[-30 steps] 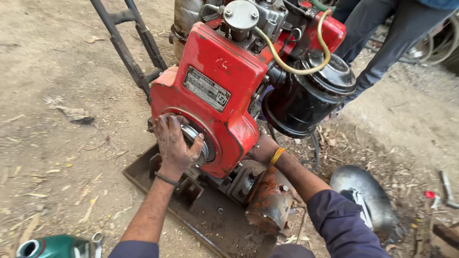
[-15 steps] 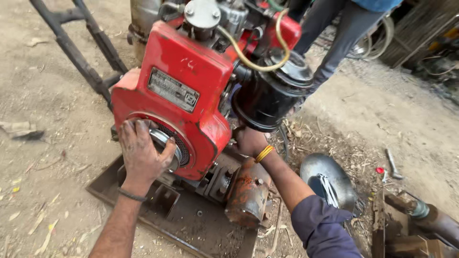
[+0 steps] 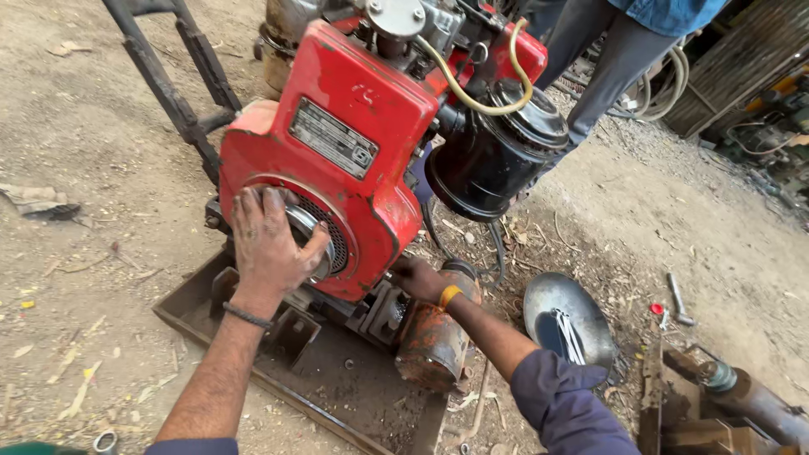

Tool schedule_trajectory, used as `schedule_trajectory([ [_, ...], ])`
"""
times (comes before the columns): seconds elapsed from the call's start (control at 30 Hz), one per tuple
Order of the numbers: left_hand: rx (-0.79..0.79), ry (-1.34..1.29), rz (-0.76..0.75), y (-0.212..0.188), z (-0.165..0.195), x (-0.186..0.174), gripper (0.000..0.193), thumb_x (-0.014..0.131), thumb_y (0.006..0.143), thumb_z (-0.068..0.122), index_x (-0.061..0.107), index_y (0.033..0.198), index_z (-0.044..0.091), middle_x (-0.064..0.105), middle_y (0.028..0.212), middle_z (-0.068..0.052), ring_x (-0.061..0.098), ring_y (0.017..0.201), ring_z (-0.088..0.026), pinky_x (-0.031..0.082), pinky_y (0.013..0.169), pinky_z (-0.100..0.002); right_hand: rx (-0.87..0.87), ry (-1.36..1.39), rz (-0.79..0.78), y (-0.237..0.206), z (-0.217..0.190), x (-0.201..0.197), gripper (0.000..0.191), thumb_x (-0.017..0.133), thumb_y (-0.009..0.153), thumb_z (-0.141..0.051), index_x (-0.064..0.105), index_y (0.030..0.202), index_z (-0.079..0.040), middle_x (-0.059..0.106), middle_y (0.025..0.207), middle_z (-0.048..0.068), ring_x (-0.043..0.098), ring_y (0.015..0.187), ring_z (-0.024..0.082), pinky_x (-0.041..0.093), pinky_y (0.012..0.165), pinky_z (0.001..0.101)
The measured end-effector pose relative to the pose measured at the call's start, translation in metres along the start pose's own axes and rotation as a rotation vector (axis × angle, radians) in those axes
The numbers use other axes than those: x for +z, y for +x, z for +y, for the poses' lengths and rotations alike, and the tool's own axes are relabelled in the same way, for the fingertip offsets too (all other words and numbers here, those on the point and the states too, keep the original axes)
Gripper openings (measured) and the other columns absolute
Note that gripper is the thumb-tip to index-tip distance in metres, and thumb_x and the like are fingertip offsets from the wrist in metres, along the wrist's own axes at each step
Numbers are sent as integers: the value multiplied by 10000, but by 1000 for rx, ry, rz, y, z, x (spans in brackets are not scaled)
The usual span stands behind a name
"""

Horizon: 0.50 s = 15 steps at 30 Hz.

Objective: The person uses a wrench to tighten bolts on a red engine mounted on a metal frame. They repeatedly adjust the wrench and rotate the engine's flywheel by hand while seated on the ground.

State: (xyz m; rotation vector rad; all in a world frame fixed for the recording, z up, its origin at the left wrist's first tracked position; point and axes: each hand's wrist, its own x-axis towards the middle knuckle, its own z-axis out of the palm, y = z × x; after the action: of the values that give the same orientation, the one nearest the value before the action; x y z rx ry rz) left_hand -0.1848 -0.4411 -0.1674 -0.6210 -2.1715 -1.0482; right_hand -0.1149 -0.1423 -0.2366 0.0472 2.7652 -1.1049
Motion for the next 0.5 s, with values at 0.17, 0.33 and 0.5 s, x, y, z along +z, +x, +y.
schedule_trajectory([
  [0.17, -44, -39, -55, -9, -12, 13, 638, 758, 826, 374, 480, 1232, -31, 490, 1241, -335, 477, 1254, -554, 326, 1170, -680, 15, -34, 114, 8, -12, 1, 233, 698, 865, -78, 754, 1056, 43, 762, 883, 168, 707, 771, 181, 559, 725, 330],
  [0.33, 26, 70, 32, -11, -16, 18, 889, 777, 813, 404, 392, 1414, -124, 422, 1328, -431, 413, 1253, -637, 317, 1092, -690, 299, 361, -166, 11, -22, -8, 241, 737, 849, -72, 748, 1064, 37, 754, 844, 108, 665, 644, 137, 494, 552, 331],
  [0.5, 16, 11, 9, -5, -8, 10, 749, 764, 831, 392, 442, 1309, -86, 457, 1264, -356, 464, 1220, -555, 352, 1101, -680, -43, -55, -351, 22, -15, -26, 313, 725, 858, -146, 784, 1139, -20, 750, 1044, 130, 678, 867, 227, 538, 788, 376],
])
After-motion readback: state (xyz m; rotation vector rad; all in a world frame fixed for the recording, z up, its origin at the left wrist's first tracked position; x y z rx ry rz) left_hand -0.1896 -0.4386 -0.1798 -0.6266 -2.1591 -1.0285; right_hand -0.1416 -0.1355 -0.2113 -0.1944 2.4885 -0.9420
